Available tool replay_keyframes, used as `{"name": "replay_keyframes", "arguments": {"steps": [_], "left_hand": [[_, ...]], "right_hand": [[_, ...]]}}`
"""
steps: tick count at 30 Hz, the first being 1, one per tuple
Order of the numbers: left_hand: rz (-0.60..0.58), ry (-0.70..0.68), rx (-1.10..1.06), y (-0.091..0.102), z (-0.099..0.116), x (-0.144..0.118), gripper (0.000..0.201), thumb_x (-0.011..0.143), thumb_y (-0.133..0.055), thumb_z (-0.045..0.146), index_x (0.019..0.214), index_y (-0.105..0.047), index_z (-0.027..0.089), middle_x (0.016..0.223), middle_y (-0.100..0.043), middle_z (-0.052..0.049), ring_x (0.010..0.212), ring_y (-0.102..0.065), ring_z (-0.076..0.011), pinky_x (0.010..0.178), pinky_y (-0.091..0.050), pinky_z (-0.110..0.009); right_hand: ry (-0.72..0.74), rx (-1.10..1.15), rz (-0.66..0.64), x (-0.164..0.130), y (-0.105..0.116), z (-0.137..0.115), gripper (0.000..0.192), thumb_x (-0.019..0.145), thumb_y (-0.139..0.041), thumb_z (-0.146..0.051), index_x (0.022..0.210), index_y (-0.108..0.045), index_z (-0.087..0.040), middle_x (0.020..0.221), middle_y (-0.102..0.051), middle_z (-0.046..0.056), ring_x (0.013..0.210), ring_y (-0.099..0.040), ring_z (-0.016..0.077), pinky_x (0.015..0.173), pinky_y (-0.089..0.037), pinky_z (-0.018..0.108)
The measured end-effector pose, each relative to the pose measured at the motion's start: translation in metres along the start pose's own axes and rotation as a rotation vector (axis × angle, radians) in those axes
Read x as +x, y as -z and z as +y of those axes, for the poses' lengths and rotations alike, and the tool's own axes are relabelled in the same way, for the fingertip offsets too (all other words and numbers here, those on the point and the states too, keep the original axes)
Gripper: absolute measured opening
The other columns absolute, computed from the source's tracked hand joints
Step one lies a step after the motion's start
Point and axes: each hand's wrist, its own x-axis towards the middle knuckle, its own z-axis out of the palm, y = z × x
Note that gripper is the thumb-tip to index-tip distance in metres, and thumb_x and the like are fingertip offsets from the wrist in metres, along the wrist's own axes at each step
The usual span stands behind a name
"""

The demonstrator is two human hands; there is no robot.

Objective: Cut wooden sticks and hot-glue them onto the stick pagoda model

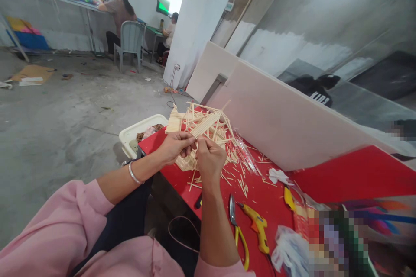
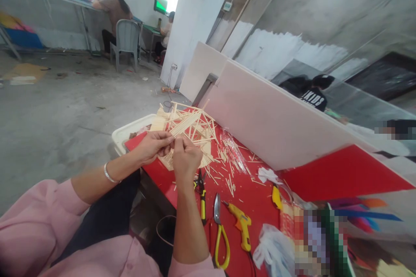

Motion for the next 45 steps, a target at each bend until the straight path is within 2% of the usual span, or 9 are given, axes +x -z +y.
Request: {"name": "replay_keyframes", "arguments": {"steps": [9, 18, 21, 23, 25, 27, 30, 35, 45], "left_hand": [[0.001, -0.014, -0.009, -0.002, 0.001, 0.000, 0.031, 0.069, -0.079, 0.037, 0.062, -0.061, 0.012, 0.041, -0.054, 0.004, 0.032, -0.042, -0.0029, 0.034, -0.028, -0.015], [0.022, 0.003, 0.018, -0.003, 0.001, 0.001, 0.036, 0.068, -0.079, 0.043, 0.061, -0.061, 0.012, 0.040, -0.054, 0.003, 0.032, -0.042, -0.0035, 0.034, -0.028, -0.016], [0.036, 0.001, 0.012, -0.002, 0.000, 0.002, 0.033, 0.069, -0.079, 0.040, 0.061, -0.062, 0.013, 0.043, -0.056, 0.003, 0.033, -0.043, -0.0033, 0.034, -0.028, -0.016], [0.035, 0.003, 0.012, -0.002, -0.001, 0.003, 0.030, 0.072, -0.077, 0.037, 0.061, -0.063, 0.013, 0.044, -0.056, 0.002, 0.033, -0.043, -0.0030, 0.034, -0.028, -0.016], [0.039, 0.018, 0.022, -0.002, -0.001, 0.004, 0.029, 0.075, -0.075, 0.036, 0.061, -0.063, 0.013, 0.043, -0.055, 0.002, 0.033, -0.042, -0.0029, 0.034, -0.028, -0.016], [0.051, 0.043, 0.041, -0.003, 0.001, 0.004, 0.029, 0.076, -0.074, 0.035, 0.060, -0.063, 0.013, 0.040, -0.053, 0.003, 0.032, -0.041, -0.0029, 0.034, -0.027, -0.016], [0.064, 0.067, 0.057, -0.004, 0.003, 0.005, 0.028, 0.077, -0.073, 0.032, 0.059, -0.063, 0.013, 0.039, -0.052, 0.003, 0.032, -0.042, -0.0033, 0.034, -0.027, -0.016], [0.063, 0.074, 0.050, -0.003, 0.005, 0.004, 0.027, 0.080, -0.070, 0.028, 0.058, -0.063, 0.013, 0.039, -0.053, 0.002, 0.031, -0.042, -0.0037, 0.034, -0.027, -0.017], [0.067, 0.068, 0.042, -0.005, 0.005, 0.003, 0.026, 0.080, -0.068, 0.025, 0.057, -0.063, 0.013, 0.039, -0.053, 0.002, 0.031, -0.042, -0.0040, 0.034, -0.026, -0.017]], "right_hand": [[0.035, -0.044, 0.001, 0.004, -0.002, 0.008, 0.043, 0.087, -0.047, -0.048, 0.056, -0.058, -0.020, 0.045, -0.048, -0.005, 0.050, -0.044, 0.0120, 0.054, -0.033, 0.024], [0.119, -0.164, -0.024, -0.002, 0.006, -0.003, 0.044, 0.091, -0.043, -0.045, 0.061, -0.063, -0.020, 0.046, -0.054, -0.002, 0.047, -0.045, 0.0118, 0.056, -0.035, 0.024], [0.193, -0.276, 0.151, -0.002, 0.016, -0.006, 0.041, 0.091, -0.045, -0.045, 0.077, -0.074, -0.020, 0.055, -0.061, 0.002, 0.053, -0.049, 0.0140, 0.061, -0.038, 0.027], [0.293, -0.358, 0.322, 0.006, 0.022, -0.004, 0.035, 0.091, -0.048, -0.042, 0.091, -0.076, -0.021, 0.071, -0.067, 0.006, 0.067, -0.056, 0.0173, 0.071, -0.043, 0.031], [0.407, -0.410, 0.403, 0.019, 0.026, 0.000, 0.032, 0.091, -0.049, -0.038, 0.099, -0.076, -0.022, 0.086, -0.067, 0.009, 0.083, -0.058, 0.0206, 0.083, -0.044, 0.038], [0.490, -0.434, 0.385, 0.032, 0.026, 0.006, 0.030, 0.091, -0.050, -0.036, 0.100, -0.076, -0.023, 0.089, -0.064, 0.010, 0.089, -0.057, 0.0213, 0.089, -0.043, 0.041], [0.529, -0.446, 0.356, 0.042, 0.021, 0.014, 0.031, 0.091, -0.050, -0.037, 0.099, -0.077, -0.024, 0.085, -0.063, 0.008, 0.086, -0.055, 0.0201, 0.087, -0.044, 0.039], [0.546, -0.460, 0.384, 0.040, 0.012, 0.018, 0.030, 0.090, -0.052, -0.034, 0.101, -0.077, -0.022, 0.085, -0.064, 0.008, 0.084, -0.053, 0.0207, 0.082, -0.044, 0.035], [0.544, -0.438, 0.357, 0.040, 0.012, 0.019, 0.030, 0.090, -0.052, -0.034, 0.103, -0.076, -0.021, 0.084, -0.062, 0.008, 0.082, -0.052, 0.0199, 0.084, -0.044, 0.036]]}}
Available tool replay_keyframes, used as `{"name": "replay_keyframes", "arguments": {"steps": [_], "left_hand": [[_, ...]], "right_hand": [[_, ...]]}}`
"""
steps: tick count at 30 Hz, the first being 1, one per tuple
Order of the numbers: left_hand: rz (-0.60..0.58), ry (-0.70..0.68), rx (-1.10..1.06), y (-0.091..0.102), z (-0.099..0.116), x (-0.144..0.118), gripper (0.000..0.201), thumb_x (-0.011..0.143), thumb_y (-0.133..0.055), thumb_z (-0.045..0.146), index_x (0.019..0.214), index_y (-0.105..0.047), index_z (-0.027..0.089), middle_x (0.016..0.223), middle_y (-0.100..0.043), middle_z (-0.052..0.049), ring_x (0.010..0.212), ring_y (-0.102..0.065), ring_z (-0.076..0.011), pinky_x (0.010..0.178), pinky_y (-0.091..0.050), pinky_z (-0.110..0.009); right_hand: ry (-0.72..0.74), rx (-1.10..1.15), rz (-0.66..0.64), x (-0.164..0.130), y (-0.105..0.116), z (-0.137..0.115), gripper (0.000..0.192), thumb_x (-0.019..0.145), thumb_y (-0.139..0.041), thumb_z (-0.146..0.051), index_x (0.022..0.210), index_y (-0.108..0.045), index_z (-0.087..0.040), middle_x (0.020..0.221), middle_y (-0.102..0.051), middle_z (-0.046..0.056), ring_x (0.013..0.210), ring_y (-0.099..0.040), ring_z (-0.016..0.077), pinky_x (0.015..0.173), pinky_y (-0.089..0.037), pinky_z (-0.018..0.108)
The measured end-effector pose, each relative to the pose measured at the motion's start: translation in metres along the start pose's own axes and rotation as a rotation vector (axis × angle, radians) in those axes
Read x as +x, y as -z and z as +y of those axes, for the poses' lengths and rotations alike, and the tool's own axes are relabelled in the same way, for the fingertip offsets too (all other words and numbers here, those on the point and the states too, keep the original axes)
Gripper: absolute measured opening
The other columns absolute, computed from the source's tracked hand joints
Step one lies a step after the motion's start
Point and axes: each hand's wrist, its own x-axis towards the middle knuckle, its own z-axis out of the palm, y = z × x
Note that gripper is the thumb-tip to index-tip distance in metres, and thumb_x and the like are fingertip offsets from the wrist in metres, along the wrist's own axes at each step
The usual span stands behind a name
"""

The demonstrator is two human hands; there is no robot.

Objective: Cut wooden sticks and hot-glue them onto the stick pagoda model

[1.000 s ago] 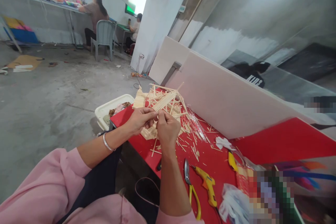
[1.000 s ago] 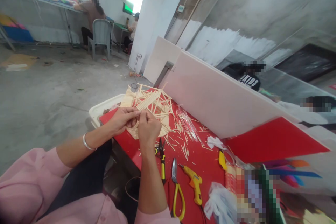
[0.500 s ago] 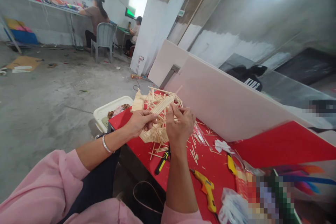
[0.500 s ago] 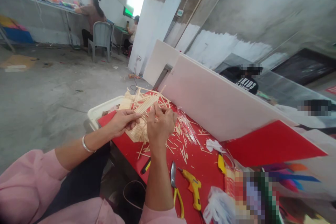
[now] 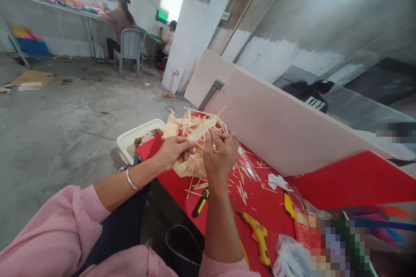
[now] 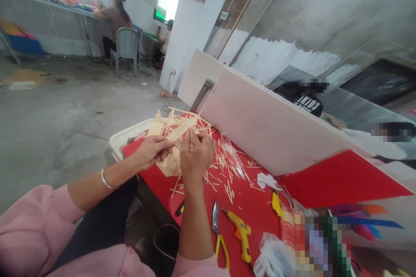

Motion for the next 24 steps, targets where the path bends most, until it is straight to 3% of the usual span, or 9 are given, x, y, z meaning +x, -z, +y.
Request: {"name": "replay_keyframes", "arguments": {"steps": [16, 20, 24], "left_hand": [[-0.013, -0.024, 0.022, 0.005, -0.007, 0.000, 0.027, 0.077, -0.072, 0.035, 0.063, -0.065, 0.013, 0.041, -0.055, 0.002, 0.031, -0.043, -0.0034, 0.033, -0.028, -0.015], [0.026, -0.011, 0.027, 0.011, -0.004, -0.014, 0.026, 0.074, -0.073, 0.036, 0.066, -0.067, 0.012, 0.046, -0.059, 0.000, 0.033, -0.045, -0.0043, 0.033, -0.031, -0.016], [0.179, -0.129, -0.011, 0.019, -0.004, -0.035, 0.018, 0.069, -0.075, 0.029, 0.072, -0.069, 0.013, 0.057, -0.064, 0.001, 0.037, -0.047, -0.0035, 0.034, -0.031, -0.015]], "right_hand": [[-0.014, 0.023, -0.032, -0.005, 0.001, 0.000, 0.031, 0.091, -0.051, -0.033, 0.108, -0.074, -0.022, 0.091, -0.066, 0.008, 0.087, -0.056, 0.0201, 0.086, -0.046, 0.039], [-0.059, 0.082, -0.038, -0.016, 0.028, 0.000, 0.031, 0.092, -0.050, -0.035, 0.109, -0.072, -0.020, 0.093, -0.070, 0.008, 0.087, -0.060, 0.0190, 0.085, -0.047, 0.036], [-0.323, 0.147, -0.078, -0.041, 0.069, 0.019, 0.035, 0.088, -0.055, -0.050, 0.085, -0.070, -0.019, 0.076, -0.069, 0.002, 0.067, -0.058, 0.0138, 0.068, -0.044, 0.027]]}}
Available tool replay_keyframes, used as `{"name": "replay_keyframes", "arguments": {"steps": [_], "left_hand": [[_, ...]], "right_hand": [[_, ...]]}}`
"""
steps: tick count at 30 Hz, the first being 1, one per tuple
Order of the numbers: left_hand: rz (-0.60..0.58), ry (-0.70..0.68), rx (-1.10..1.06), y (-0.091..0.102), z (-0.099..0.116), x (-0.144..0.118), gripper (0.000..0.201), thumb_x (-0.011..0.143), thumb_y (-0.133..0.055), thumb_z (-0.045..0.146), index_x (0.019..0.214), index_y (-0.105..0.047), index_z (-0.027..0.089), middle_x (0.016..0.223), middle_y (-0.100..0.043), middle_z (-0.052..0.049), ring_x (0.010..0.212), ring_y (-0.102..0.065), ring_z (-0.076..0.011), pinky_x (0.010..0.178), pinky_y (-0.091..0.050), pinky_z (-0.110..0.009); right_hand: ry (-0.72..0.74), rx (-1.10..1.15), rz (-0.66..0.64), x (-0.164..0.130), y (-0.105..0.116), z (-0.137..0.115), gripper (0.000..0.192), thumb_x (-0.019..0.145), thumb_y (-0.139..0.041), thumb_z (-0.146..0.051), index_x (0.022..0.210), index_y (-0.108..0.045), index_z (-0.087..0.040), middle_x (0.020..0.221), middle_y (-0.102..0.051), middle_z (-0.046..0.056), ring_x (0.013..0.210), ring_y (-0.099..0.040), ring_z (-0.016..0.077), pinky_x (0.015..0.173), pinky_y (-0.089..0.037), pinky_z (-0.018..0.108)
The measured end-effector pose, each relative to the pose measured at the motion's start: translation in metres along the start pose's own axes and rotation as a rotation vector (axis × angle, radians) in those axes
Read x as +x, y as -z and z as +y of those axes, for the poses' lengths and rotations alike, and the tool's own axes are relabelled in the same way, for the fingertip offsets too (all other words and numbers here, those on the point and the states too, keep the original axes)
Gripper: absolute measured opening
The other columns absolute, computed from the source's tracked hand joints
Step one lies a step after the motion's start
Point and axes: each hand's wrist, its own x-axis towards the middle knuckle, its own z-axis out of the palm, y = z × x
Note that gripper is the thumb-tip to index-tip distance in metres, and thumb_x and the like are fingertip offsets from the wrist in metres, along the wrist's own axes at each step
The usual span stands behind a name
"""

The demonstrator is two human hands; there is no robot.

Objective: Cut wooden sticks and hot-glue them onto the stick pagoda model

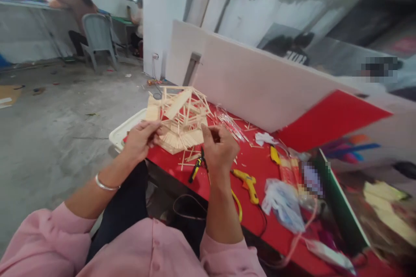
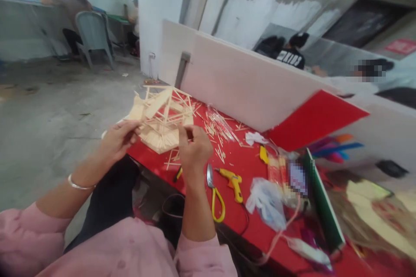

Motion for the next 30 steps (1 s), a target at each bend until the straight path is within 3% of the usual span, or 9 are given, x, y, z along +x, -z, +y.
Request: {"name": "replay_keyframes", "arguments": {"steps": [3, 6, 8, 10, 14, 17, 21, 25, 30], "left_hand": [[0.063, -0.023, 0.028, 0.002, -0.009, -0.018, 0.016, 0.071, -0.073, 0.029, 0.071, -0.067, 0.014, 0.054, -0.061, 0.003, 0.036, -0.047, -0.0041, 0.032, -0.027, -0.015], [0.037, 0.015, 0.098, -0.005, -0.035, -0.038, 0.018, 0.072, -0.071, 0.032, 0.070, -0.066, 0.015, 0.054, -0.061, 0.003, 0.036, -0.046, -0.0051, 0.033, -0.027, -0.016], [-0.052, 0.045, 0.233, -0.011, -0.060, -0.048, 0.019, 0.074, -0.070, 0.034, 0.072, -0.067, 0.016, 0.055, -0.062, 0.002, 0.038, -0.047, -0.0062, 0.035, -0.029, -0.017], [-0.201, 0.030, 0.501, -0.016, -0.087, -0.052, 0.018, 0.077, -0.067, 0.032, 0.074, -0.070, 0.015, 0.058, -0.064, 0.001, 0.041, -0.050, -0.0077, 0.040, -0.034, -0.019], [-0.315, -0.281, 1.006, -0.019, -0.124, -0.046, 0.013, 0.078, -0.059, 0.016, 0.078, -0.073, 0.017, 0.072, -0.069, -0.003, 0.063, -0.060, -0.0133, 0.063, -0.046, -0.025], [-0.310, -0.357, 1.254, -0.020, -0.135, -0.040, 0.018, 0.080, -0.056, 0.013, 0.079, -0.073, 0.017, 0.077, -0.070, -0.005, 0.071, -0.062, -0.0163, 0.070, -0.047, -0.027], [-0.292, -0.351, 1.407, -0.023, -0.139, -0.037, 0.019, 0.083, -0.054, 0.017, 0.084, -0.073, 0.018, 0.083, -0.070, -0.006, 0.077, -0.063, -0.0180, 0.071, -0.047, -0.027], [-0.306, -0.355, 1.433, -0.028, -0.142, -0.037, 0.017, 0.083, -0.056, 0.019, 0.089, -0.073, 0.018, 0.086, -0.070, -0.006, 0.079, -0.063, -0.0179, 0.070, -0.046, -0.026], [-0.310, -0.348, 1.342, -0.035, -0.144, -0.038, 0.018, 0.083, -0.055, 0.017, 0.084, -0.072, 0.018, 0.082, -0.068, -0.004, 0.073, -0.060, -0.0152, 0.068, -0.045, -0.025]], "right_hand": [[-0.220, -0.080, 0.004, -0.020, 0.029, 0.033, 0.046, 0.086, -0.053, -0.059, 0.072, -0.066, -0.017, 0.063, -0.064, 0.000, 0.057, -0.053, 0.0121, 0.061, -0.039, 0.025], [-0.316, -0.166, -0.065, -0.043, 0.048, 0.073, 0.050, 0.088, -0.047, -0.059, 0.078, -0.070, -0.017, 0.069, -0.069, 0.004, 0.064, -0.058, 0.0151, 0.065, -0.040, 0.026], [-0.347, -0.203, -0.173, -0.059, 0.055, 0.096, 0.049, 0.087, -0.046, -0.058, 0.087, -0.073, -0.017, 0.080, -0.073, 0.008, 0.074, -0.062, 0.0189, 0.069, -0.042, 0.028], [-0.377, -0.246, -0.293, -0.074, 0.058, 0.111, 0.048, 0.086, -0.045, -0.056, 0.095, -0.073, -0.018, 0.089, -0.074, 0.010, 0.082, -0.065, 0.0221, 0.073, -0.043, 0.031], [-0.425, -0.268, -0.477, -0.097, 0.060, 0.122, 0.044, 0.087, -0.044, -0.051, 0.103, -0.072, -0.021, 0.099, -0.074, 0.008, 0.089, -0.066, 0.0236, 0.078, -0.044, 0.034], [-0.433, -0.243, -0.537, -0.104, 0.060, 0.123, 0.042, 0.088, -0.045, -0.048, 0.106, -0.071, -0.021, 0.103, -0.073, 0.008, 0.091, -0.066, 0.0226, 0.079, -0.045, 0.033], [-0.377, -0.256, -0.603, -0.096, 0.062, 0.122, 0.035, 0.089, -0.046, -0.040, 0.106, -0.071, -0.022, 0.106, -0.073, 0.006, 0.095, -0.066, 0.0225, 0.079, -0.045, 0.032], [-0.246, -0.382, -0.723, -0.061, 0.060, 0.122, 0.031, 0.088, -0.047, -0.036, 0.104, -0.072, -0.026, 0.104, -0.074, 0.005, 0.096, -0.067, 0.0229, 0.077, -0.044, 0.030], [-0.132, -0.594, -0.852, -0.006, 0.024, 0.136, 0.031, 0.084, -0.050, -0.026, 0.106, -0.072, -0.025, 0.106, -0.073, 0.009, 0.101, -0.065, 0.0246, 0.077, -0.044, 0.030]]}}
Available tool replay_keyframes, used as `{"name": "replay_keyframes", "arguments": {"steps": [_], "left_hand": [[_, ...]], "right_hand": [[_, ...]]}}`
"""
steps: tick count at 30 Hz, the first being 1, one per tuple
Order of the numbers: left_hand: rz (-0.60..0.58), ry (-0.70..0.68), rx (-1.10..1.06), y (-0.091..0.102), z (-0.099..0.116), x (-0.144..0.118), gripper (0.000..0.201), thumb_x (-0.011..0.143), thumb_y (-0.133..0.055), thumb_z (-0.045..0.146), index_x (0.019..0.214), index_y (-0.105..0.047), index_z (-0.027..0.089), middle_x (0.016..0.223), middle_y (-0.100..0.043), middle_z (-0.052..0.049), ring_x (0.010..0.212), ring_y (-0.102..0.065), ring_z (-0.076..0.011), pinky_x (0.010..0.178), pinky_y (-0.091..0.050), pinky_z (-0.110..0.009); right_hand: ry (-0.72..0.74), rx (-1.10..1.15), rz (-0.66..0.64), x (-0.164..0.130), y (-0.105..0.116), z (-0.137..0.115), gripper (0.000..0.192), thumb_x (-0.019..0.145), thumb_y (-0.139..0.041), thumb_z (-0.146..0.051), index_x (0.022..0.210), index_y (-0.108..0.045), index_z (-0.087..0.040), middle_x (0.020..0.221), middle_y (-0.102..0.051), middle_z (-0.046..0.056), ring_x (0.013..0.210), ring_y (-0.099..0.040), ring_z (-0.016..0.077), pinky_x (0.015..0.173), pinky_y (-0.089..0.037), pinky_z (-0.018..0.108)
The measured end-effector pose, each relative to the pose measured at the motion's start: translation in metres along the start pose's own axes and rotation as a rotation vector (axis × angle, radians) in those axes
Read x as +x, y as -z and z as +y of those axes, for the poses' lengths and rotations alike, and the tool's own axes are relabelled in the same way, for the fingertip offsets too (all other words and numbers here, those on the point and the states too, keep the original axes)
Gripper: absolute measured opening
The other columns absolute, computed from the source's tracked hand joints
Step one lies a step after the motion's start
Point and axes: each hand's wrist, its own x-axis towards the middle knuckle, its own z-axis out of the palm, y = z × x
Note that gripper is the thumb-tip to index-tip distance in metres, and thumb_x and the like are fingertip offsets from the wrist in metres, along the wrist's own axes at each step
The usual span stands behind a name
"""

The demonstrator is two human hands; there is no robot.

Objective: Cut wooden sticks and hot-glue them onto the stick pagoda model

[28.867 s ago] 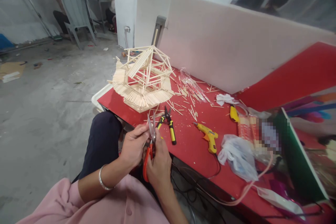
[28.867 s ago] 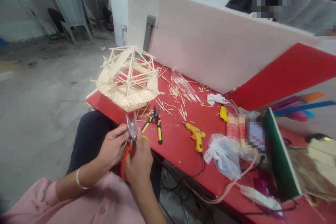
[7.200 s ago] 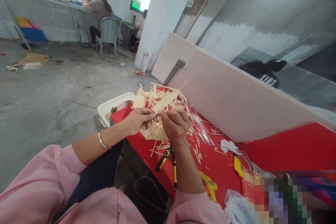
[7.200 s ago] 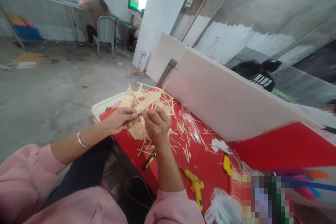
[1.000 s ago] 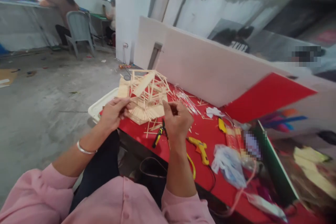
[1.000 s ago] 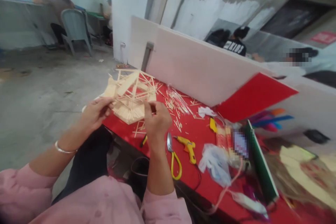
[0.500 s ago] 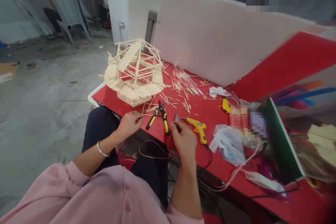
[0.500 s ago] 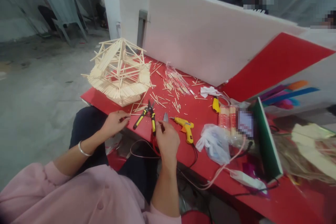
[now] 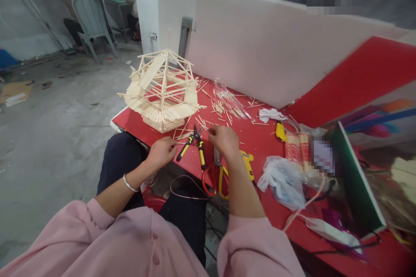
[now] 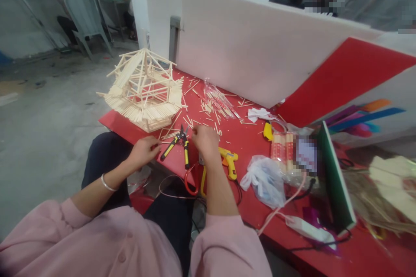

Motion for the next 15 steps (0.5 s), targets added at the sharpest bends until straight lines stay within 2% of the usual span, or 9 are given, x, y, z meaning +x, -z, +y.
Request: {"name": "replay_keyframes", "arguments": {"steps": [3, 6, 10, 15], "left_hand": [[0.026, -0.001, -0.107, 0.003, 0.001, -0.001, 0.017, 0.082, -0.055, 0.017, 0.083, -0.072, 0.018, 0.081, -0.068, -0.004, 0.069, -0.059, -0.0139, 0.066, -0.044, -0.025], [0.050, 0.014, -0.189, 0.009, -0.003, -0.004, 0.015, 0.080, -0.058, 0.017, 0.082, -0.072, 0.018, 0.080, -0.069, -0.003, 0.068, -0.060, -0.0137, 0.066, -0.044, -0.025], [0.068, 0.038, -0.248, 0.016, -0.007, -0.009, 0.014, 0.080, -0.059, 0.016, 0.080, -0.073, 0.018, 0.074, -0.068, -0.002, 0.066, -0.059, -0.0135, 0.066, -0.044, -0.025], [0.084, 0.025, -0.321, 0.017, -0.002, -0.008, 0.015, 0.079, -0.059, 0.013, 0.080, -0.074, 0.018, 0.073, -0.068, -0.002, 0.063, -0.058, -0.0123, 0.062, -0.044, -0.023]], "right_hand": [[-0.011, -0.043, -0.042, 0.037, -0.012, -0.005, 0.030, 0.081, -0.054, -0.023, 0.104, -0.073, -0.020, 0.106, -0.072, 0.014, 0.101, -0.065, 0.0275, 0.081, -0.046, 0.033], [-0.025, -0.078, -0.087, 0.059, -0.028, -0.009, 0.032, 0.079, -0.057, -0.021, 0.105, -0.073, -0.013, 0.108, -0.070, 0.019, 0.102, -0.065, 0.0301, 0.083, -0.047, 0.035], [-0.034, -0.095, -0.133, 0.071, -0.036, -0.009, 0.035, 0.080, -0.057, -0.024, 0.108, -0.071, -0.009, 0.108, -0.069, 0.023, 0.101, -0.066, 0.0314, 0.082, -0.048, 0.036], [-0.030, -0.097, -0.181, 0.080, -0.031, -0.004, 0.034, 0.075, -0.064, -0.030, 0.100, -0.073, -0.010, 0.099, -0.072, 0.020, 0.096, -0.067, 0.0297, 0.079, -0.048, 0.033]]}}
